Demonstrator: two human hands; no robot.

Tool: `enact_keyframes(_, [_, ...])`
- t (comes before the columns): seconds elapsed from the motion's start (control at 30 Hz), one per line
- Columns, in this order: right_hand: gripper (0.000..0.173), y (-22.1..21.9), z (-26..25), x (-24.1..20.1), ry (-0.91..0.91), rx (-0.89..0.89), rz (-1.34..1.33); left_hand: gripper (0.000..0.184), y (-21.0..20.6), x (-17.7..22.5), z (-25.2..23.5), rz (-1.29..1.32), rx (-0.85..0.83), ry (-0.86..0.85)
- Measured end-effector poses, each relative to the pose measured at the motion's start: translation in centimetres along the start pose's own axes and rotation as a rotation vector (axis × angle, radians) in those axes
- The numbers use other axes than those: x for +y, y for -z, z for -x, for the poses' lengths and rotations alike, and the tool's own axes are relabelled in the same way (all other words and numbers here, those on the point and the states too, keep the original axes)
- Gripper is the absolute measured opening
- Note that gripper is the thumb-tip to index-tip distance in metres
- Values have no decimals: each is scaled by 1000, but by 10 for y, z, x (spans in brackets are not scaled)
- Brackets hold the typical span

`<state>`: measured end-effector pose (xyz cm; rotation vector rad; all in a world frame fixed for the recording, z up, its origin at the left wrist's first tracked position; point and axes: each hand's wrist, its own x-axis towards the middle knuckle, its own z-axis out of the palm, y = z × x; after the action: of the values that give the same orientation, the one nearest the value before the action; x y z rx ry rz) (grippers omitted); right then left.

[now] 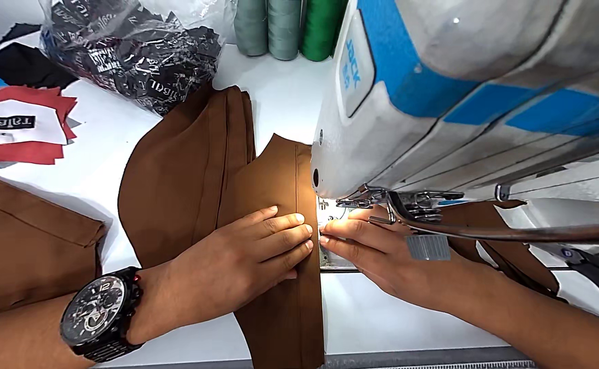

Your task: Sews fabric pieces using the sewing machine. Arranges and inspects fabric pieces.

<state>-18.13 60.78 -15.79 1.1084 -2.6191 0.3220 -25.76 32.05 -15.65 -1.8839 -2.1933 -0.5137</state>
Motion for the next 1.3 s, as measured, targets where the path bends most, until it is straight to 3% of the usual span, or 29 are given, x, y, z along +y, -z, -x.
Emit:
enact_keyframes(0.23, [25, 5, 8, 9, -79, 47, -22, 36, 4, 2, -2, -26, -19, 16])
enact_keyframes(0.6, [31, 2, 1, 4, -79, -21, -44, 37, 2, 0, -4, -25, -7, -1])
enact_keyframes(1.3, [30, -13, -4, -1, -46, 57, -26, 35, 0, 0, -2, -14, 2, 22])
